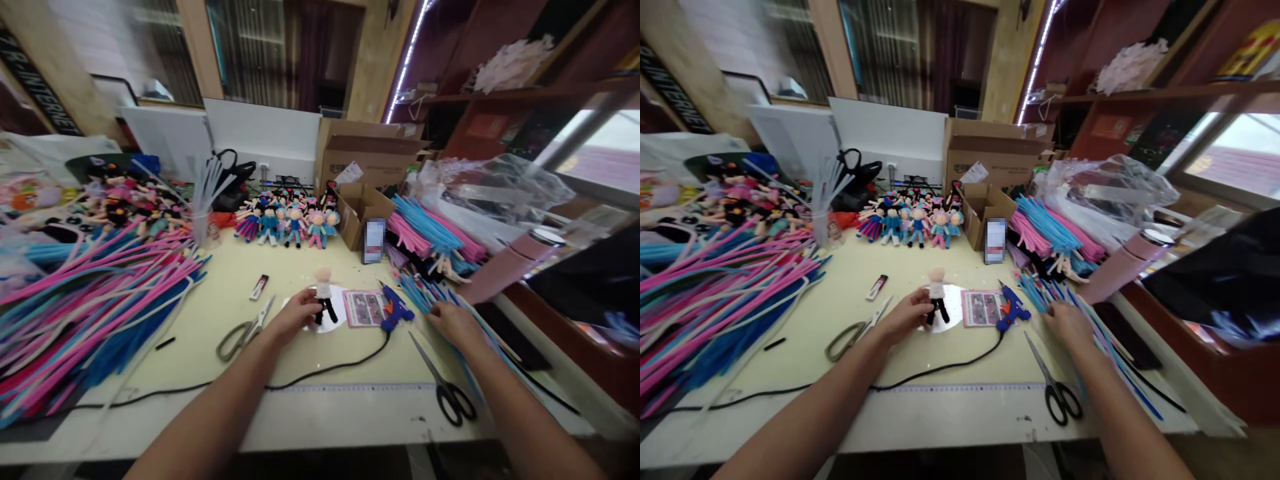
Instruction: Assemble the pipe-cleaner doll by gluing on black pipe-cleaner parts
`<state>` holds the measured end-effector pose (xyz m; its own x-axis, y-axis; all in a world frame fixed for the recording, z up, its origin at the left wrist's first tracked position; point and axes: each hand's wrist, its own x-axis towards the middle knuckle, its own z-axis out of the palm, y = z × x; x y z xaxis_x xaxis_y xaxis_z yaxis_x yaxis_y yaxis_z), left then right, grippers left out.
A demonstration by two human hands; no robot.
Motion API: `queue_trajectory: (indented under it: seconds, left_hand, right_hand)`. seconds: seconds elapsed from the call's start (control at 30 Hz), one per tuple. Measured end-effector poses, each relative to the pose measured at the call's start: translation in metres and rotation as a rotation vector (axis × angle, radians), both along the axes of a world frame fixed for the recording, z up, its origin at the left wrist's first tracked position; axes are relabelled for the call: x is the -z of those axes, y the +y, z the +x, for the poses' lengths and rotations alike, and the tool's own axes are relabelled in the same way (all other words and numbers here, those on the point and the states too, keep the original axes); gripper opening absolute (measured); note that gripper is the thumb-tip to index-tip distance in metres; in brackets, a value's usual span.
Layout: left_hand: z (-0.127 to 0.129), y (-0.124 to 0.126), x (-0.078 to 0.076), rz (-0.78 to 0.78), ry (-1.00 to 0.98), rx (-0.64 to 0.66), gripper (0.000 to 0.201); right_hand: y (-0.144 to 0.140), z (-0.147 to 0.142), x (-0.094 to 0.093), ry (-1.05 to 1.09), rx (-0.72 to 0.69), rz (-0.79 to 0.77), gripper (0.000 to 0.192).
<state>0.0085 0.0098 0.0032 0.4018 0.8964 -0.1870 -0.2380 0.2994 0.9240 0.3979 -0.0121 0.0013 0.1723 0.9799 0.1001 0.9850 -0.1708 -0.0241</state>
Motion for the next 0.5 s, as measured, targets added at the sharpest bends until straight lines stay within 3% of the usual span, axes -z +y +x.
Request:
queue_trajectory:
  seconds: [0.17,0.5]
  left_hand:
    - [0.000,-0.001,-0.001,-0.014,0.013,-0.030,0.037]
    - [-0.001,-0.002,-0.005,-0.019,0.020,-0.033,0.035]
  right_hand:
    - [0.010,0.020,0.002,0.178,0.056,-0.129,0.009]
    - [0.012,0.033,-0.036,0.442,0.037,0.020,0.024]
